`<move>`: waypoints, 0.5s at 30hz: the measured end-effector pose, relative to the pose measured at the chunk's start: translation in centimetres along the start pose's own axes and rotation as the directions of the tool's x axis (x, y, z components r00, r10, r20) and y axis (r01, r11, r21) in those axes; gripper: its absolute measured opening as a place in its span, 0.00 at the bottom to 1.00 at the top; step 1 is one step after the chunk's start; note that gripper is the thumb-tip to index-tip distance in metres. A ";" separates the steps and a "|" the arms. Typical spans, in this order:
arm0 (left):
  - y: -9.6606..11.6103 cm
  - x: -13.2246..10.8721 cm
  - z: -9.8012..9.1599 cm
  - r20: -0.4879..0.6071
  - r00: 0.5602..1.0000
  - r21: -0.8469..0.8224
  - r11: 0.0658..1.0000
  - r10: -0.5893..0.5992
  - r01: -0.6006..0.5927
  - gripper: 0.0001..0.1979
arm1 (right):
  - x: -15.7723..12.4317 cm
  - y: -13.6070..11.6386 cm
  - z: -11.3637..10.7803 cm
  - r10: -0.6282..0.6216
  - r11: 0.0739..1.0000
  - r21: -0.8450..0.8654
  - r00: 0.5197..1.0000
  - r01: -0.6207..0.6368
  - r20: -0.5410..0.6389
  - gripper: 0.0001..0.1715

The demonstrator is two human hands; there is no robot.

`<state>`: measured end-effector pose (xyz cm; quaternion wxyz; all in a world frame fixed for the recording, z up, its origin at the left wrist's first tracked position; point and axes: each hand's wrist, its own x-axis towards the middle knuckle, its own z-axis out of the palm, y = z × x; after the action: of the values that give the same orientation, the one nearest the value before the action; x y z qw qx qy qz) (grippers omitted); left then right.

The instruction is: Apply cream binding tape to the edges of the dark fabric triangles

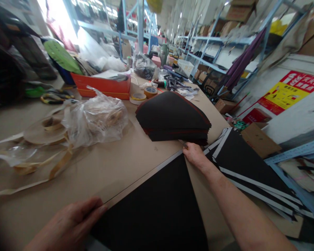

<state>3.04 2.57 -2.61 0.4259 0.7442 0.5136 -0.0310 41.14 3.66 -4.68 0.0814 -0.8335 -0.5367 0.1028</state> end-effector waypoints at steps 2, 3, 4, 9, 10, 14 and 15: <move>-0.1 -0.2 -0.1 -0.015 1.000 -0.011 1.000 0.013 -0.013 0.20 | -0.2 -0.2 0.1 -0.015 1.000 -0.022 1.000 0.014 -0.013 0.09; -0.2 -0.3 -0.1 -0.029 0.999 -0.021 1.000 0.022 -0.023 0.19 | -0.3 -0.3 0.2 -0.024 0.999 -0.032 1.000 0.024 -0.017 0.10; -0.4 -0.5 -0.2 -0.046 0.999 -0.030 0.999 0.030 -0.031 0.19 | -0.5 -0.4 0.3 -0.037 0.999 -0.041 0.999 0.036 -0.017 0.11; -1.7 -1.9 -0.5 -0.077 0.997 -0.026 0.999 0.017 -0.019 0.18 | -0.9 -0.6 0.6 -0.097 0.994 -0.058 0.995 0.097 0.012 0.09; -2.1 -2.4 -0.6 -0.062 0.998 -0.011 1.000 0.001 -0.001 0.19 | -1.0 -0.6 0.6 -0.106 0.993 -0.054 0.994 0.107 0.017 0.08; -4.8 -4.5 -0.5 -0.046 0.997 0.022 0.998 -0.063 0.064 0.21 | -1.0 -0.1 0.8 -0.134 0.990 -0.027 0.990 0.135 0.033 0.09; -5.9 -5.2 -0.6 -0.071 0.995 0.016 0.997 -0.072 0.073 0.21 | -1.0 0.1 0.8 -0.137 0.990 -0.020 0.990 0.138 0.036 0.10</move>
<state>-4.28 -0.26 -3.23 0.3990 0.7296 0.5549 -0.0249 40.61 2.77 -5.42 0.0696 -0.7934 -0.5955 0.1053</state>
